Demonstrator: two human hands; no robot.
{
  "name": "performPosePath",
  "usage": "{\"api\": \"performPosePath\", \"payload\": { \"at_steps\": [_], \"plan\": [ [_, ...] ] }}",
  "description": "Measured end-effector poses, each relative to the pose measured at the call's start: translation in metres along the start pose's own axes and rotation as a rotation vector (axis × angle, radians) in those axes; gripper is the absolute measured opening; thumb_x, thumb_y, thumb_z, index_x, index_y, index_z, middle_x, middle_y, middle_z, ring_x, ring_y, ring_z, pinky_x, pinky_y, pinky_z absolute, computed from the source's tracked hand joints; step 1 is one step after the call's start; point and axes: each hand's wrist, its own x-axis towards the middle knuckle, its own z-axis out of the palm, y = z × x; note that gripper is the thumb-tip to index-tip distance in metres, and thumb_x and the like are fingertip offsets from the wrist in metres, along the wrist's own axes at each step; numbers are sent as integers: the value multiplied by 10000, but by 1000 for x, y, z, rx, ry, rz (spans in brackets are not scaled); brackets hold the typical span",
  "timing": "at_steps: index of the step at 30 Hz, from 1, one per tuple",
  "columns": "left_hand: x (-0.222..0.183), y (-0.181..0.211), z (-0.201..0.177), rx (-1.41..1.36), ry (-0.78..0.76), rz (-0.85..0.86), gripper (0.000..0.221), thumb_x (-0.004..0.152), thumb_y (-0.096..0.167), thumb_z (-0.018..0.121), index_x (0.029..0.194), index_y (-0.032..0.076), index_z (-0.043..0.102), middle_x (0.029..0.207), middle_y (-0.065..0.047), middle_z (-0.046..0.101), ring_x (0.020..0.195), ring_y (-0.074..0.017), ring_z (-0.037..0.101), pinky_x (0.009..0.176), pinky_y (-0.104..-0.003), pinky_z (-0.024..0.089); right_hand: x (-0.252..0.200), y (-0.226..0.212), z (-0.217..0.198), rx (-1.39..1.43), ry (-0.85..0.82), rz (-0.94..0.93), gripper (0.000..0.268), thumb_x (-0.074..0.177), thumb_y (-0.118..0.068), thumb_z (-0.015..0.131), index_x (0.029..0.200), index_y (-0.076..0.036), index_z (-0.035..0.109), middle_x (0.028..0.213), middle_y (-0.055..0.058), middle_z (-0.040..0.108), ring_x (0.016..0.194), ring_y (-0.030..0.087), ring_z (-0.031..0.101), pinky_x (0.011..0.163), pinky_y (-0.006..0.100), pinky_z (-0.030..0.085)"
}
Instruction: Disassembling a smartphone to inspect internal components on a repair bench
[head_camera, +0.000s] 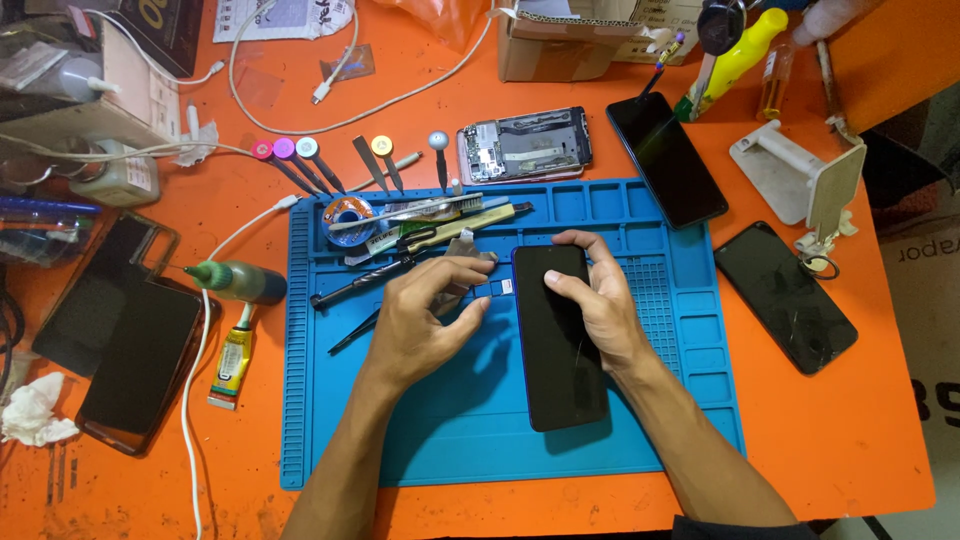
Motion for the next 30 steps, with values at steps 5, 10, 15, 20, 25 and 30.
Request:
{"api": "performPosePath", "payload": {
  "at_steps": [5,10,15,20,25,30],
  "plan": [
    [-1,2,0,15,28,1,166,842,19,772,999,69,745,1029,-125,788,874,-329,754,716,-384,638,-1,0,0,15,14,7,465,849,-86,692,1293,-66,558,922,115,632,764,196,694,643,312,637],
    [-1,-2,0,48,90,-1,161,865,46,777,1017,93,752,1010,-95,793,851,-310,758,690,-376,638,-2,2,2,37,26,-5,458,850,-80,689,1290,-68,563,918,116,630,759,198,694,635,316,639],
    [-5,-12,3,79,209,-47,182,858,67,796,1037,91,770,982,-127,789,810,-318,762,635,-371,634,-4,0,3,-22,6,-17,448,846,-105,697,1275,-89,570,899,101,617,748,171,666,626,286,607],
    [-2,-6,2,94,254,-35,179,872,57,795,1049,78,772,999,-131,780,834,-298,758,649,-345,631,-11,-3,4,-143,-60,-34,421,844,-131,710,1251,-106,609,898,88,631,778,166,648,642,274,590],
    [-2,-8,3,141,298,-33,184,863,53,808,1045,74,789,941,-117,736,810,-264,722,627,-310,623,-4,22,-8,-287,-313,-150,433,855,-175,765,1269,-121,646,1208,100,640,1157,180,559,1065,356,449],
    [-4,-17,7,169,305,-15,201,854,94,829,1053,105,803,863,-101,686,759,-245,686,592,-302,611,-9,9,-5,-402,-626,-114,327,901,-167,697,1222,-109,718,1095,131,738,1051,239,650,1009,458,498]
  ]
}}
